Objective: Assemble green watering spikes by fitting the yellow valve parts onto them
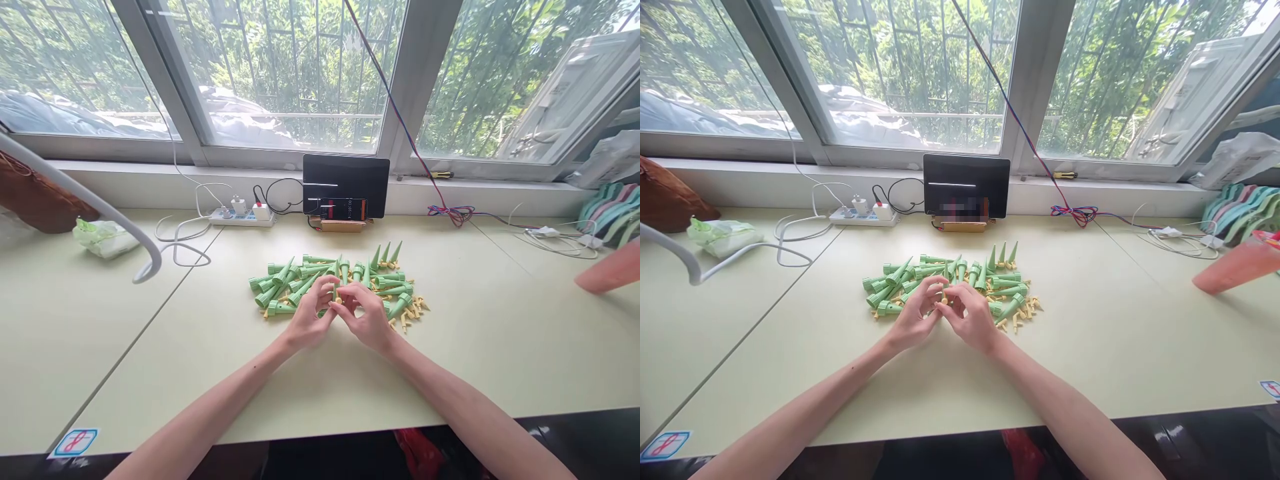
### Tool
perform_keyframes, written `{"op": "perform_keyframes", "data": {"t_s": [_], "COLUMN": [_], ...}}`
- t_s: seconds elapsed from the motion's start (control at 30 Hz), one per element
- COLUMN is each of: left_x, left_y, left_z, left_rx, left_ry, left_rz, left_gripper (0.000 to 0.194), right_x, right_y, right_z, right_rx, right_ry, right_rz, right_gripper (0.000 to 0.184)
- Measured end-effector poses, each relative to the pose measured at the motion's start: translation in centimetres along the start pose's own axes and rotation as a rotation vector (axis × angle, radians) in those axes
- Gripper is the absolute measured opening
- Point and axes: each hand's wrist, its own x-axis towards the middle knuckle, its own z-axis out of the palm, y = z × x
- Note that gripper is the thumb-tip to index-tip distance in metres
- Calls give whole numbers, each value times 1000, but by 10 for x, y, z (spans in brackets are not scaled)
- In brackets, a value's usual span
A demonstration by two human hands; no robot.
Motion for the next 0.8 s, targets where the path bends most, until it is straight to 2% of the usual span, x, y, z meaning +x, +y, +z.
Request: {"op": "perform_keyframes", "data": {"t_s": [0.23, 0.4, 0.8], "left_x": [1, 1, 1], "left_y": [1, 1, -2], "left_z": [-1, -2, -3], "left_rx": [-10, -22, -32], "left_ry": [-29, -55, -81], "left_rz": [39, 9, 1], "left_gripper": [39, 36, 38], "right_x": [2, 6, 7], "right_y": [3, 3, 3], "right_z": [-2, -6, -8], "right_rx": [39, 94, 213], "right_ry": [-32, -94, -78], "right_rz": [31, 71, 155], "right_gripper": [24, 20, 25]}}
